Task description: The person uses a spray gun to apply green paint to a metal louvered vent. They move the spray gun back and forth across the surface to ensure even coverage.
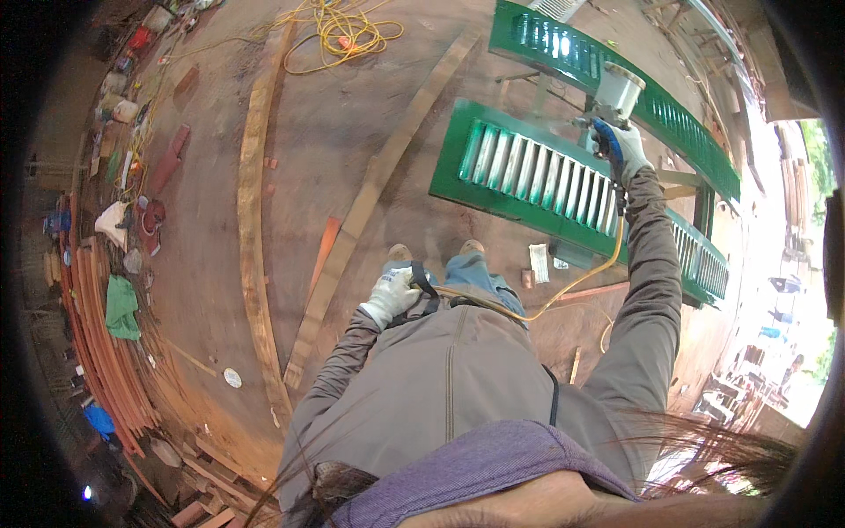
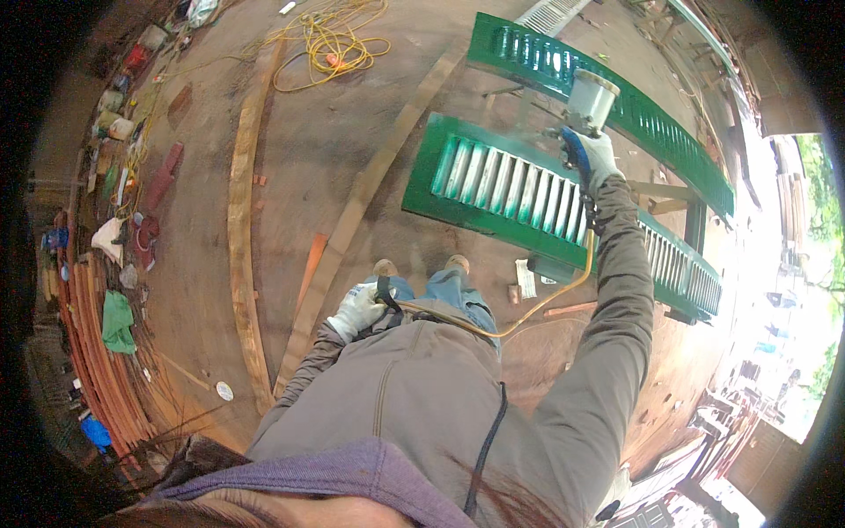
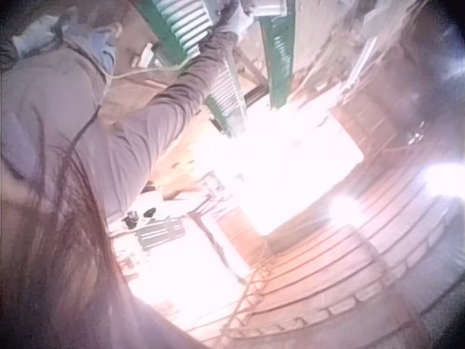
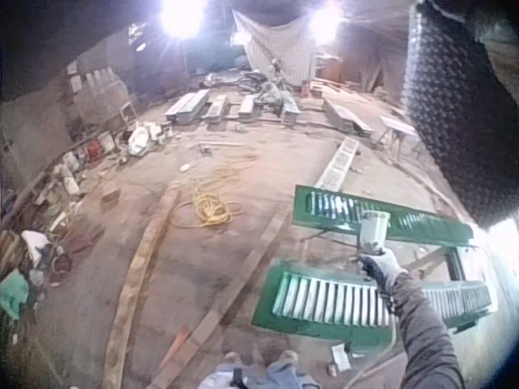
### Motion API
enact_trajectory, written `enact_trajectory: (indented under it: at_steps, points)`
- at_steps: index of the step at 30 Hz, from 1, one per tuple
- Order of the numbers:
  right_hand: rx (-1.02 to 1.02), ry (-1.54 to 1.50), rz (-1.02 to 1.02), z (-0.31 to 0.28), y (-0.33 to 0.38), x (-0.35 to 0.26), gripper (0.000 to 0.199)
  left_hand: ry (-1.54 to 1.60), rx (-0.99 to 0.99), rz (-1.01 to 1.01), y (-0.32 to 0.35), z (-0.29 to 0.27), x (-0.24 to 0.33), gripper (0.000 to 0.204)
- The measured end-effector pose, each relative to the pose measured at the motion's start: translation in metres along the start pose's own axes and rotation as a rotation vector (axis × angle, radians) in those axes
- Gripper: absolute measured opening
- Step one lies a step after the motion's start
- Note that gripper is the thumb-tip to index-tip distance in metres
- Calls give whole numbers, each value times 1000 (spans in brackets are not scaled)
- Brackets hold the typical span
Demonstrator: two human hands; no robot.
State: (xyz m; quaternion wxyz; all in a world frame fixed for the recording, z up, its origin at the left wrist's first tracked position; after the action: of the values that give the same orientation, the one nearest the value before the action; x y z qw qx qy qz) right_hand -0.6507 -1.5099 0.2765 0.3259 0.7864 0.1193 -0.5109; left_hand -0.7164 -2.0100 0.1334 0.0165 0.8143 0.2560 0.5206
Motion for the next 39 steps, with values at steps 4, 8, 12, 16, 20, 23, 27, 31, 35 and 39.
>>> enact_trajectory:
  at_steps: [4,8,12,16,20,23,27,31,35,39]
  points:
    - [117,-9,24,-81,8,19,25,-95,-60,-17,-20,16,4,32]
    - [250,40,-7,-161,14,43,28,-150,-70,20,-33,32,5,38]
    - [417,154,47,-242,15,76,35,-139,-163,0,-43,29,42,41]
    - [599,463,164,-290,25,85,53,-198,-167,-9,-43,45,28,44]
    - [710,819,-4,-342,8,106,54,-210,-121,24,-45,51,21,45]
    - [665,674,16,-347,-4,123,55,-203,-178,-13,-47,44,29,46]
    - [422,358,16,-230,-1,85,42,-213,-155,-47,-37,32,25,47]
    - [264,208,-28,-127,7,45,27,-190,-109,-10,-32,29,-2,48]
    - [61,120,-65,-28,23,-2,28,-109,-82,-34,-22,12,-4,45]
    - [-29,169,-135,40,9,-22,33,-84,-130,-28,-12,-6,-5,37]
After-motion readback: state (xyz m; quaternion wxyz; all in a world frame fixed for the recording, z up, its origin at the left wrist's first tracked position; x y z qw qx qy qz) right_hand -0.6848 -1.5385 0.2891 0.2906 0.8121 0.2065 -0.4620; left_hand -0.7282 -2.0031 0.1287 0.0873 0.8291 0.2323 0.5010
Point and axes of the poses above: each hand's wrist, its own y-axis away from the middle knuckle, its own z-axis out of the palm, x = y × z, the point moved 7 cm from there along -y, towards the middle knuckle, and after that the axes turned 5 degrees about z, right-handed, at the moved point
